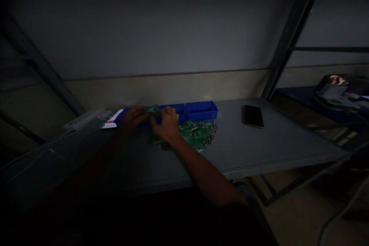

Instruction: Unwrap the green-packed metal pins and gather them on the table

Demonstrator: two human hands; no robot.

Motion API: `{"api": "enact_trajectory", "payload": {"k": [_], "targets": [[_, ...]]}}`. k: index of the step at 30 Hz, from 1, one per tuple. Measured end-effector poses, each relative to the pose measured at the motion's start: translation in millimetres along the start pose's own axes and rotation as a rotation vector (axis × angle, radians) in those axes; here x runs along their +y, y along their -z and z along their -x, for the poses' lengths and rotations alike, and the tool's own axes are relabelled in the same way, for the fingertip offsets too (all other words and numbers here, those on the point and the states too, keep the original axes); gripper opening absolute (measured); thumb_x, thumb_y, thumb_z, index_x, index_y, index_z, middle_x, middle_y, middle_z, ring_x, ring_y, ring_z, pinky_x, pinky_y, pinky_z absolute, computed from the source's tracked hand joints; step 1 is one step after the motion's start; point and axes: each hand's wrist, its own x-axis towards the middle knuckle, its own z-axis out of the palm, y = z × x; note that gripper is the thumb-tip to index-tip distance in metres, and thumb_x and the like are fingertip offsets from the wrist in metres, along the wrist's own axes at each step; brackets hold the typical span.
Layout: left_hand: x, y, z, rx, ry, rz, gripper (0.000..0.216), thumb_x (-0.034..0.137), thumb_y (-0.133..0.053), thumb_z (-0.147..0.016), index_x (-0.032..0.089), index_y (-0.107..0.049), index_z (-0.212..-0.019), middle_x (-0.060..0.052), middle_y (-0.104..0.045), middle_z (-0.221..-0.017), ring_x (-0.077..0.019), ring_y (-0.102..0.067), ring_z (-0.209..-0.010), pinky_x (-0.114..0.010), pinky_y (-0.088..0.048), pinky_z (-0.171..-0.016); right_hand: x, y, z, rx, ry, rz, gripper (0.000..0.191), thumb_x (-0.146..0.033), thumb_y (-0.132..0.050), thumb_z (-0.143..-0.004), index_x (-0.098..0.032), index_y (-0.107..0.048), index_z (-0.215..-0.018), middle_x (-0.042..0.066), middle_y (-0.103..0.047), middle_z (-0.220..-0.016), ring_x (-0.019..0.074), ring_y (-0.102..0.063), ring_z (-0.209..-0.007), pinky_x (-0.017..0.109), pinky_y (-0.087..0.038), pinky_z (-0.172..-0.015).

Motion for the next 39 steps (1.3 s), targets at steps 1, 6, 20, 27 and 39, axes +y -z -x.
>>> {"api": "enact_trajectory", "payload": {"k": [1, 6, 20, 27, 39], "targets": [[-1, -3, -3, -0.007, -0.057, -0.02, 0.028, 0.034, -0.068, -0.063, 0.018, -0.06, -0.085, -0.005, -0.067, -0.091, -0.0214, -0.061, -0.093, -0.034, -0.047, -0.083, 2, 2, -3, 0.021, -0.065, -0.031, 0.027, -0.042, -0.055, -0.08, -0.017, -0.064, -0.084, 0.006, -0.058, -0.089, 0.0208, -0.049, -0.094, 0.037, -0.038, -0.087], [-9, -17, -17, -0.114, -0.388, -0.15, 0.009, 0.023, -0.056, -0.069, 0.018, -0.063, -0.072, -0.008, -0.062, -0.106, -0.0222, -0.056, -0.105, -0.039, -0.044, -0.093, 17, 9, -17, 0.019, -0.384, -0.322, 0.043, -0.051, -0.041, -0.083, -0.018, -0.052, -0.058, -0.002, -0.047, -0.055, 0.0128, -0.046, -0.06, 0.025, -0.036, -0.062], [-24, -11, -6, -0.073, -0.137, 0.056, 0.015, 0.018, -0.053, -0.062, 0.02, -0.065, -0.072, -0.001, -0.062, -0.068, -0.0165, -0.057, -0.068, -0.027, -0.045, -0.062, 21, 4, -18, -0.03, -0.234, -0.504, 0.016, -0.033, -0.054, -0.068, -0.019, -0.051, -0.074, -0.007, -0.042, -0.058, 0.0093, -0.04, -0.055, 0.022, -0.031, -0.053], [-18, -5, 1, 0.016, -0.107, 0.158, 0.036, 0.026, -0.062, -0.066, 0.022, -0.057, -0.101, 0.003, -0.058, -0.066, -0.0119, -0.055, -0.061, -0.023, -0.041, -0.056, 15, 4, -18, -0.151, -0.094, -0.39, 0.018, -0.035, -0.055, -0.068, -0.02, -0.045, -0.065, -0.006, -0.039, -0.056, 0.01, -0.039, -0.055, 0.023, -0.031, -0.055], [-15, -11, 1, 0.045, -0.073, 0.035, 0.022, 0.039, -0.063, -0.07, 0.018, -0.062, -0.075, -0.001, -0.062, -0.073, -0.0147, -0.058, -0.073, -0.025, -0.044, -0.064, 19, 13, -16, -0.021, -0.011, -0.177, 0.012, -0.027, -0.058, -0.069, -0.019, -0.05, -0.065, -0.004, -0.047, -0.06, 0.012, -0.045, -0.059, 0.025, -0.035, -0.058]]}}
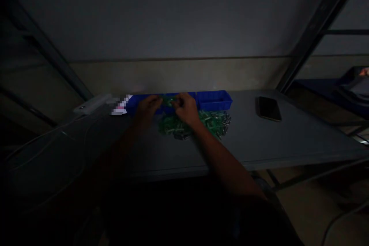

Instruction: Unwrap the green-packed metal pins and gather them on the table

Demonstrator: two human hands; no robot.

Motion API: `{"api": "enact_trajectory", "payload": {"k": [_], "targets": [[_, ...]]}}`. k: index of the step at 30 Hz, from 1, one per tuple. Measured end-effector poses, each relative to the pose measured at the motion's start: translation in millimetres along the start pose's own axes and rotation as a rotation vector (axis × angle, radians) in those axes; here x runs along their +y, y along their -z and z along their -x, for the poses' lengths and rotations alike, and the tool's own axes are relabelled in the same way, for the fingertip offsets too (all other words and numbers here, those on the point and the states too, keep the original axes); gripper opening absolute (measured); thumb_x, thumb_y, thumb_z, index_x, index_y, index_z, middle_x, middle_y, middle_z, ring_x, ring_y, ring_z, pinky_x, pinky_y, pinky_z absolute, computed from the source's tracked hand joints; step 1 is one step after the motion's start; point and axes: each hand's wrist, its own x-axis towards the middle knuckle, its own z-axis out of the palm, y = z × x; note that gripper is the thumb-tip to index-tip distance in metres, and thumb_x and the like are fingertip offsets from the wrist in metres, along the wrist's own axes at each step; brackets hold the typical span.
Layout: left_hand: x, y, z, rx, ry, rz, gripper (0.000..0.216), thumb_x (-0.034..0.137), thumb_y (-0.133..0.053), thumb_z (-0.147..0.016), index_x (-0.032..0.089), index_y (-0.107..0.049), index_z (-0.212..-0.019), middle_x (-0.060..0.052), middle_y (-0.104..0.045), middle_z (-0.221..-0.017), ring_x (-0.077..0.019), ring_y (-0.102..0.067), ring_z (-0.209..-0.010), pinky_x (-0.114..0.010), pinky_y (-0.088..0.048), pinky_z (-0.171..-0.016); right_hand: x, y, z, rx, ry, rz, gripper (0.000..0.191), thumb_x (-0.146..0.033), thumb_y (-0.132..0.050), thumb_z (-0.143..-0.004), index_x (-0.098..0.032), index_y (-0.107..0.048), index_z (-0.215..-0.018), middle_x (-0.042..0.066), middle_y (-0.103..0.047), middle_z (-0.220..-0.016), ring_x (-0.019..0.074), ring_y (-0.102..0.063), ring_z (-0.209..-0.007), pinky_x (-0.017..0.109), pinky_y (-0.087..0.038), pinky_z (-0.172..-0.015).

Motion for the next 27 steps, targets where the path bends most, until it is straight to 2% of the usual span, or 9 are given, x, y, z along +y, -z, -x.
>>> {"api": "enact_trajectory", "payload": {"k": [3, 6, 10, 13, 16, 18, 22, 24, 27], "targets": [[-2, -2, -2, 0.04, 0.063, 0.077, 0.027, 0.045, -0.061, -0.073, 0.018, -0.063, -0.077, -0.002, -0.063, -0.074, -0.0153, -0.06, -0.075, -0.024, -0.045, -0.062, -3, -1, 3, -0.006, -0.017, 0.028, 0.007, -0.025, -0.055, -0.069, -0.018, -0.056, -0.069, -0.004, -0.048, -0.055, 0.0111, -0.044, -0.053, 0.024, -0.034, -0.054], [-3, -3, -5, 0.002, 0.213, 0.24, 0.033, 0.05, -0.057, -0.077, 0.018, -0.063, -0.08, -0.004, -0.063, -0.069, -0.016, -0.061, -0.069, -0.025, -0.046, -0.058, -5, -3, 7, -0.022, -0.013, 0.022, 0.011, -0.022, -0.051, -0.07, -0.017, -0.059, -0.073, -0.004, -0.051, -0.055, 0.011, -0.047, -0.053, 0.023, -0.035, -0.054], [-1, -5, -3, -0.052, 0.296, 0.383, 0.018, 0.031, -0.064, -0.074, 0.017, -0.061, -0.085, -0.002, -0.062, -0.069, -0.0144, -0.061, -0.067, -0.025, -0.047, -0.06, -7, -2, 11, -0.062, 0.04, -0.01, 0.018, -0.017, -0.047, -0.066, -0.016, -0.062, -0.076, -0.001, -0.06, -0.065, 0.0135, -0.053, -0.062, 0.025, -0.041, -0.062], [-1, -3, 0, 0.002, 0.251, 0.408, 0.028, 0.015, -0.065, -0.069, 0.018, -0.058, -0.096, 0.001, -0.063, -0.073, -0.0119, -0.06, -0.068, -0.025, -0.047, -0.064, -7, -2, 12, -0.12, 0.045, -0.081, 0.021, -0.016, -0.047, -0.065, -0.017, -0.063, -0.078, 0.001, -0.065, -0.075, 0.0161, -0.057, -0.072, 0.029, -0.045, -0.071], [-2, 1, -1, 0.038, 0.138, 0.363, 0.037, 0.016, -0.065, -0.069, 0.02, -0.056, -0.105, 0.001, -0.064, -0.08, -0.0122, -0.06, -0.072, -0.027, -0.048, -0.069, -5, -4, 11, -0.15, 0.015, -0.144, 0.015, -0.021, -0.051, -0.07, -0.019, -0.064, -0.079, 0.002, -0.066, -0.081, 0.0177, -0.059, -0.079, 0.032, -0.044, -0.079], [-2, 3, -2, 0.029, 0.049, 0.296, 0.031, 0.02, -0.066, -0.068, 0.019, -0.06, -0.099, -0.001, -0.065, -0.084, -0.014, -0.061, -0.079, -0.028, -0.048, -0.074, -5, -6, 10, -0.128, -0.028, -0.146, 0.014, -0.03, -0.055, -0.074, -0.019, -0.064, -0.076, 0.002, -0.065, -0.082, 0.0188, -0.058, -0.082, 0.034, -0.043, -0.082], [0, 3, 0, -0.054, -0.072, 0.154, 0.015, 0.024, -0.067, -0.068, 0.016, -0.066, -0.08, -0.003, -0.066, -0.085, -0.0169, -0.06, -0.087, -0.032, -0.047, -0.083, -4, -8, 8, -0.025, -0.132, -0.119, 0.037, -0.051, -0.05, -0.079, -0.018, -0.061, -0.066, 0.003, -0.061, -0.074, 0.0182, -0.055, -0.081, 0.032, -0.041, -0.08], [3, 3, 2, -0.088, -0.129, 0.102, 0.011, 0.022, -0.067, -0.067, 0.016, -0.067, -0.077, -0.004, -0.065, -0.092, -0.018, -0.059, -0.094, -0.033, -0.046, -0.087, -3, -8, 6, 0.004, -0.181, -0.121, 0.042, -0.054, -0.047, -0.081, -0.018, -0.06, -0.062, 0.002, -0.057, -0.067, 0.017, -0.055, -0.076, 0.03, -0.04, -0.075], [5, 3, 5, -0.141, -0.184, 0.039, 0.008, 0.019, -0.067, -0.067, 0.017, -0.067, -0.075, -0.006, -0.059, -0.109, -0.0201, -0.054, -0.107, -0.035, -0.044, -0.091, -1, -5, 4, 0.044, -0.234, -0.108, 0.037, -0.048, -0.052, -0.077, -0.018, -0.056, -0.056, -0.001, -0.05, -0.057, 0.0156, -0.052, -0.067, 0.027, -0.038, -0.065]]}}
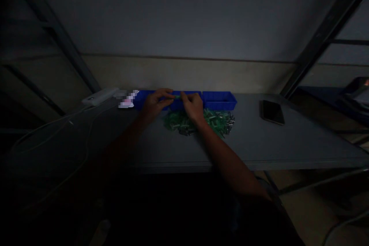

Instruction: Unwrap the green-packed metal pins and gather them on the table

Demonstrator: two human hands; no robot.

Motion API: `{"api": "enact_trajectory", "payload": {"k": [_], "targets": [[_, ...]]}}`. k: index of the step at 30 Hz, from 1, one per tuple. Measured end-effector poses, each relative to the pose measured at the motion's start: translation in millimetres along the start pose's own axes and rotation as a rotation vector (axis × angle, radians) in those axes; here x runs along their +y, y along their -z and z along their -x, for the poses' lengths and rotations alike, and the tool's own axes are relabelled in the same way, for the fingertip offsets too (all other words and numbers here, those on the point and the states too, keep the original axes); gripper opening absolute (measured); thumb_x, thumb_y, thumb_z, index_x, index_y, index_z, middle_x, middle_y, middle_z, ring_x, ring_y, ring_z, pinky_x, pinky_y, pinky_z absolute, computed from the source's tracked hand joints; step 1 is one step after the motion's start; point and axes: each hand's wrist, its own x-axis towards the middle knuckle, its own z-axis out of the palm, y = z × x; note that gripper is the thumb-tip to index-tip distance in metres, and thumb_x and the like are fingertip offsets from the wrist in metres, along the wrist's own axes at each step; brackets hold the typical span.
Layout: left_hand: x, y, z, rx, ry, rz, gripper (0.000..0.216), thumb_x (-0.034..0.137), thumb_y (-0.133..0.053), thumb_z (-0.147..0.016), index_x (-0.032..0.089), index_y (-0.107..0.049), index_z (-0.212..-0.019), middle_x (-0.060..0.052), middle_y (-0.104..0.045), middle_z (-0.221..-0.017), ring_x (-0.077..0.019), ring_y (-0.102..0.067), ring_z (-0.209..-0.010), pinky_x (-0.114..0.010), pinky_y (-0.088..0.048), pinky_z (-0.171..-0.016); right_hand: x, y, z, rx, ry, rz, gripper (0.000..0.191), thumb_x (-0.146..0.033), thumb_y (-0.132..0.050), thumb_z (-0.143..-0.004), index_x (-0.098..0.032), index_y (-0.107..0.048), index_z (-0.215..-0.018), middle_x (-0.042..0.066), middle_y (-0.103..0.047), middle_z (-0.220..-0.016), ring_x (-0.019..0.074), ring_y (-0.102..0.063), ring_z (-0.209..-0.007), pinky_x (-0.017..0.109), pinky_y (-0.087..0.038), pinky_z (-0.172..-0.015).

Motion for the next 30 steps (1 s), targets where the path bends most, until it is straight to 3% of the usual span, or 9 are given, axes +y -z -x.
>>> {"api": "enact_trajectory", "payload": {"k": [4, 8, 13, 18, 21, 25, 30], "targets": [[-3, 0, 2, -0.021, -0.006, -0.071, 0.007, 0.015, -0.066, -0.066, 0.018, -0.067, -0.072, -0.007, -0.051, -0.119, -0.0213, -0.048, -0.115, -0.037, -0.043, -0.095, 1, 2, -3, -0.017, -0.056, -0.063, 0.023, -0.036, -0.055, -0.072, -0.016, -0.059, -0.062, -0.003, -0.05, -0.056, 0.0123, -0.047, -0.058, 0.025, -0.036, -0.058], [-7, -3, 1, 0.035, 0.027, -0.089, 0.015, 0.01, -0.061, -0.065, 0.019, -0.068, -0.075, -0.006, -0.054, -0.113, -0.0213, -0.049, -0.113, -0.034, -0.044, -0.092, 4, 0, -5, -0.006, -0.02, -0.112, 0.022, -0.038, -0.054, -0.072, -0.016, -0.059, -0.071, -0.004, -0.049, -0.056, 0.0103, -0.044, -0.053, 0.023, -0.033, -0.052], [-15, -5, -5, 0.077, 0.223, 0.024, 0.012, 0.024, -0.063, -0.068, 0.018, -0.066, -0.078, -0.003, -0.063, -0.083, -0.016, -0.06, -0.077, -0.029, -0.048, -0.072, 4, -1, -4, 0.002, -0.009, -0.122, 0.023, -0.039, -0.052, -0.073, -0.017, -0.057, -0.08, -0.005, -0.049, -0.052, 0.0119, -0.047, -0.048, 0.024, -0.034, -0.049], [-20, -4, -7, 0.119, 0.399, 0.096, 0.041, 0.056, -0.05, -0.078, 0.018, -0.063, -0.069, -0.002, -0.058, -0.056, -0.0106, -0.049, -0.045, -0.024, -0.038, -0.047, -2, 1, 2, -0.025, 0.052, -0.166, 0.012, -0.028, -0.049, -0.068, -0.018, -0.056, -0.071, -0.003, -0.055, -0.06, 0.0133, -0.053, -0.058, 0.025, -0.04, -0.057], [-15, -4, -5, 0.121, 0.374, 0.065, 0.039, 0.055, -0.054, -0.077, 0.018, -0.063, -0.069, -0.001, -0.056, -0.054, -0.0103, -0.047, -0.044, -0.023, -0.035, -0.044, -5, 3, 5, -0.039, 0.083, -0.158, 0.012, -0.024, -0.046, -0.064, -0.019, -0.057, -0.067, -0.003, -0.053, -0.059, 0.0132, -0.051, -0.059, 0.025, -0.04, -0.059], [-4, -6, -1, 0.065, 0.292, 0.065, 0.025, 0.042, -0.064, -0.071, 0.017, -0.063, -0.07, 0.0, -0.058, -0.062, -0.0102, -0.051, -0.052, -0.02, -0.037, -0.044, -7, 5, 6, -0.041, 0.124, -0.161, 0.013, -0.021, -0.045, -0.063, -0.019, -0.057, -0.067, -0.003, -0.051, -0.058, 0.0129, -0.049, -0.059, 0.025, -0.04, -0.06], [0, -6, -2, 0.134, 0.266, 0.148, 0.023, 0.039, -0.066, -0.069, 0.018, -0.058, -0.075, 0.0, -0.058, -0.067, -0.01, -0.053, -0.057, -0.019, -0.042, -0.048, -3, 2, 3, 0.002, 0.067, -0.21, 0.022, -0.024, -0.049, -0.067, -0.02, -0.055, -0.087, -0.004, -0.054, -0.063, 0.0126, -0.05, -0.059, 0.025, -0.041, -0.058]]}}
